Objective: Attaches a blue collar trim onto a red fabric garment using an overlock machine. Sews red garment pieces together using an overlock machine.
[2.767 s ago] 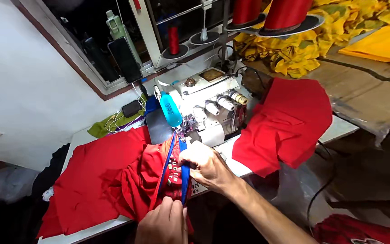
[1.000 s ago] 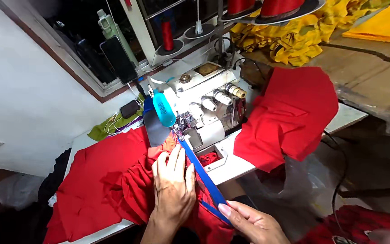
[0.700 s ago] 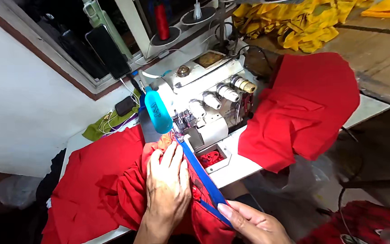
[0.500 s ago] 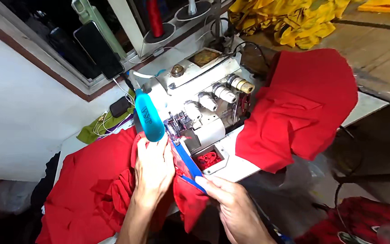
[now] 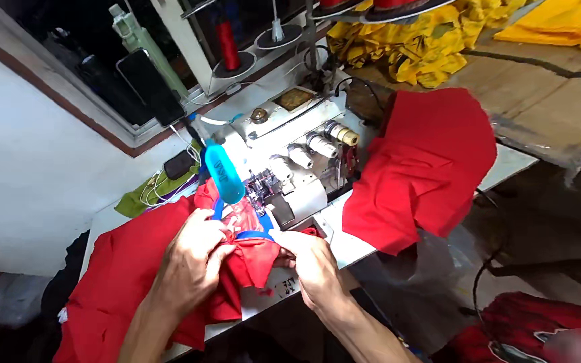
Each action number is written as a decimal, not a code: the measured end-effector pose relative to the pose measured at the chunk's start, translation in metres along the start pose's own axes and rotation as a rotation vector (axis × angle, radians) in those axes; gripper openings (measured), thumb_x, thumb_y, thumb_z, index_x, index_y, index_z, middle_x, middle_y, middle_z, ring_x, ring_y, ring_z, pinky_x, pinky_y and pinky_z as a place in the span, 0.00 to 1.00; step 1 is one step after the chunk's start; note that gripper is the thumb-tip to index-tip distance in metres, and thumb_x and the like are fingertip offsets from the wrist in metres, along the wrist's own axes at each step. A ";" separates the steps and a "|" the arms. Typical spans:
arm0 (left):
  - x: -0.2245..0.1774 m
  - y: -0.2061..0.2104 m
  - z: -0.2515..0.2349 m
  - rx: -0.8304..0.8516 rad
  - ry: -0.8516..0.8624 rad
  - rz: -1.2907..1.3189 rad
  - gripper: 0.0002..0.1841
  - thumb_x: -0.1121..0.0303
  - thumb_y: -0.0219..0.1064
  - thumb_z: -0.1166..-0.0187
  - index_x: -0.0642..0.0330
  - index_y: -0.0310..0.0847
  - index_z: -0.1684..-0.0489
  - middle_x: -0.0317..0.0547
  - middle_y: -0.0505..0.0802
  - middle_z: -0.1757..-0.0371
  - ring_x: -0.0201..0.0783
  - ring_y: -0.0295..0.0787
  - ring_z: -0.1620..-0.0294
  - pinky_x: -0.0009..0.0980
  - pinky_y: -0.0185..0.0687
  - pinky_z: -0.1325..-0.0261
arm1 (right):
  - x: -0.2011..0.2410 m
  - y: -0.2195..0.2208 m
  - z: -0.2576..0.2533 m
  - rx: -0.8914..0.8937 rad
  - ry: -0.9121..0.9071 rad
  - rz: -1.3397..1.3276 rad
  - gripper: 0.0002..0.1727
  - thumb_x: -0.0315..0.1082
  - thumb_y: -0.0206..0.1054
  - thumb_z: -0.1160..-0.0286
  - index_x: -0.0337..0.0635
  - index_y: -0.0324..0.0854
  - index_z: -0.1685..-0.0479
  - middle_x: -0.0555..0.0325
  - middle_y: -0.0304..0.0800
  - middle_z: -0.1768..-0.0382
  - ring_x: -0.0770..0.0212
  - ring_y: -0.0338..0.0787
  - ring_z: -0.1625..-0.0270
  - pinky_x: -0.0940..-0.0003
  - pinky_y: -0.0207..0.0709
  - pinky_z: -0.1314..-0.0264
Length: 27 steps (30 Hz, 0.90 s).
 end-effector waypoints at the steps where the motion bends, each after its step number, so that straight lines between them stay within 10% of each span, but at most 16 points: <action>1: -0.017 -0.016 0.001 0.009 0.047 0.005 0.17 0.54 0.61 0.16 0.52 0.92 0.67 0.35 0.95 0.57 0.37 0.90 0.38 0.45 0.77 0.21 | -0.004 0.001 0.007 -0.024 -0.061 0.095 0.13 0.34 0.64 0.18 0.41 0.92 0.67 0.62 0.92 0.73 0.69 0.91 0.67 0.71 0.87 0.60; 4: -0.087 -0.041 0.003 0.020 0.131 0.050 0.17 0.58 0.59 0.16 0.55 0.87 0.74 0.40 0.89 0.74 0.39 0.88 0.65 0.40 0.82 0.54 | -0.011 0.024 0.038 0.047 -0.159 0.206 0.19 0.31 0.57 0.15 0.29 0.83 0.36 0.51 0.93 0.45 0.69 0.91 0.42 0.71 0.83 0.34; 7: -0.112 -0.016 0.011 -0.045 0.102 0.077 0.15 0.64 0.60 0.21 0.55 0.82 0.80 0.40 0.82 0.83 0.39 0.81 0.78 0.35 0.71 0.75 | -0.002 0.038 0.056 0.266 0.254 -0.063 0.23 0.26 0.39 0.06 0.26 0.62 0.19 0.45 0.80 0.33 0.72 0.80 0.33 0.79 0.70 0.26; 11: -0.109 0.000 0.035 -0.069 -0.087 0.176 0.13 0.64 0.65 0.23 0.57 0.85 0.78 0.40 0.86 0.80 0.37 0.85 0.76 0.35 0.78 0.74 | -0.022 -0.001 0.011 0.382 -0.124 0.349 0.10 0.29 0.61 0.23 0.37 0.88 0.58 0.65 0.92 0.65 0.77 0.89 0.58 0.74 0.85 0.51; 17: -0.124 0.031 0.043 -0.100 -0.114 0.154 0.12 0.64 0.67 0.26 0.57 0.85 0.79 0.40 0.86 0.80 0.37 0.86 0.75 0.34 0.80 0.73 | 0.006 -0.012 0.012 0.273 0.124 0.065 0.13 0.38 0.66 0.15 0.35 0.89 0.57 0.52 0.94 0.63 0.61 0.94 0.60 0.68 0.89 0.55; 27: -0.123 0.033 0.051 -0.152 -0.186 0.055 0.11 0.63 0.65 0.24 0.56 0.89 0.74 0.40 0.89 0.74 0.38 0.87 0.68 0.32 0.81 0.66 | -0.007 -0.023 0.003 0.267 0.316 -0.297 0.07 0.29 0.64 0.16 0.33 0.83 0.59 0.50 0.90 0.69 0.64 0.89 0.69 0.71 0.86 0.61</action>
Point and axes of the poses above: each hand's wrist, its own z-axis away from the middle knuckle, its own y-axis out of the palm, x = y × z, the point moved 4 cm from there along -z, towards the middle knuckle
